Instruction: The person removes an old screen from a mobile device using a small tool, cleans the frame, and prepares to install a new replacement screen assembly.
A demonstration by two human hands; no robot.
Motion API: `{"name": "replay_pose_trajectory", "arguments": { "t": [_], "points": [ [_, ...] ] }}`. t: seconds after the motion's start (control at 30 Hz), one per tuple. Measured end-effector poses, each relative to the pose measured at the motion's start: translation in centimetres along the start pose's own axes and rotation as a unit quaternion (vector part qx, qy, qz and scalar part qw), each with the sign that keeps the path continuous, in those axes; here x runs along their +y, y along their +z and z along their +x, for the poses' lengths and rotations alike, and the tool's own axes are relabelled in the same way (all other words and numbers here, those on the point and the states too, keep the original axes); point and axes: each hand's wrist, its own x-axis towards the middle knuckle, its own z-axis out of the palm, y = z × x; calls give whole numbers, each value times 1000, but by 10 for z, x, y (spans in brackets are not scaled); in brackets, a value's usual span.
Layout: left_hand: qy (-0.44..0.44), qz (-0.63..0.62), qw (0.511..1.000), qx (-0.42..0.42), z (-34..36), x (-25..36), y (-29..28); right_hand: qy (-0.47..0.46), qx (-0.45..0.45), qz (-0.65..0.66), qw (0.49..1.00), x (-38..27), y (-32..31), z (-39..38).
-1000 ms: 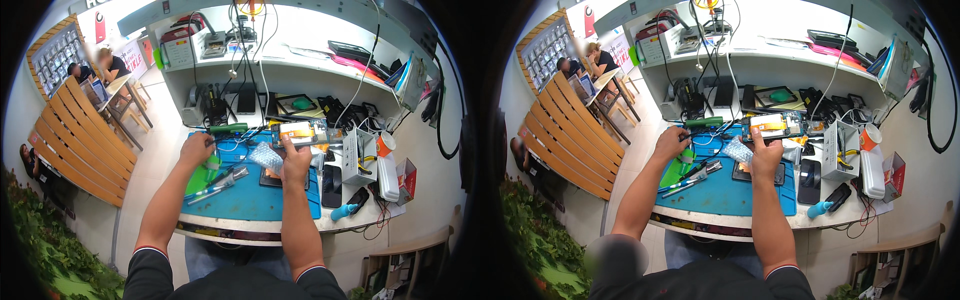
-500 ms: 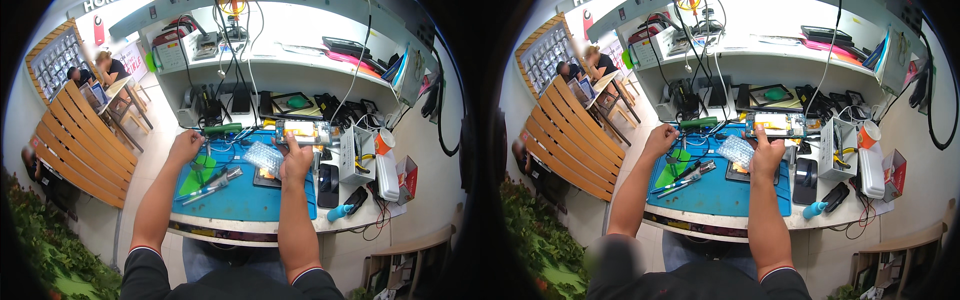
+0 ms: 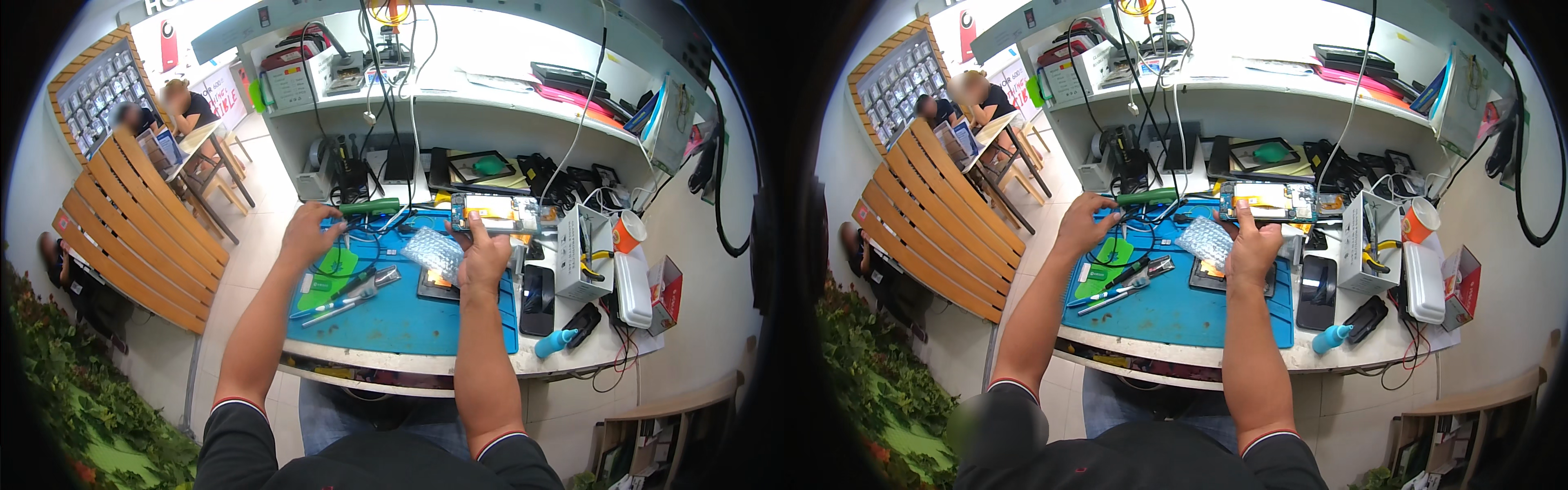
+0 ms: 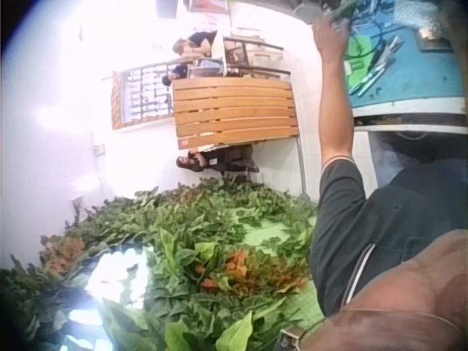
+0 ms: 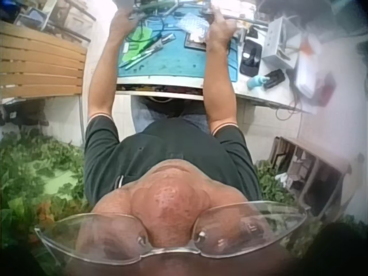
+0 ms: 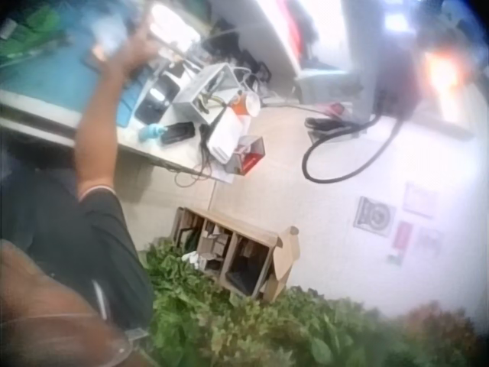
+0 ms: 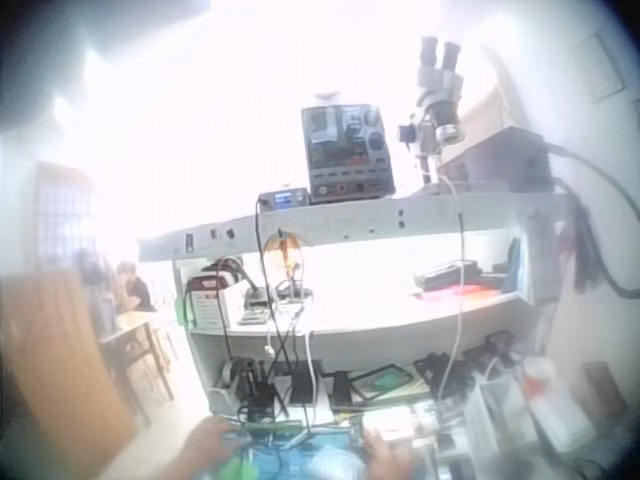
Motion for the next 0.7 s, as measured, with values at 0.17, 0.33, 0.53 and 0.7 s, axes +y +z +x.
{"name": "replay_pose_trajectory", "arguments": {
  "t": [0.17, 0.33, 0.53, 0.7],
  "points": [
    [-5, -177, 981, -79, 26, 60, 20, -9, -17, 10, 1000, 5, -1, 1],
    [-25, -159, 975, -152, 36, 76, 40, 35, -30, 28, 999, 5, 1, -1],
    [-175, -258, 943, -119, 30, 63, 28, 131, -108, 71, 983, 7, -9, -1],
    [-176, -346, 918, -82, 17, 58, 16, 158, -143, 55, 975, 9, -5, -5]
  ]
}}
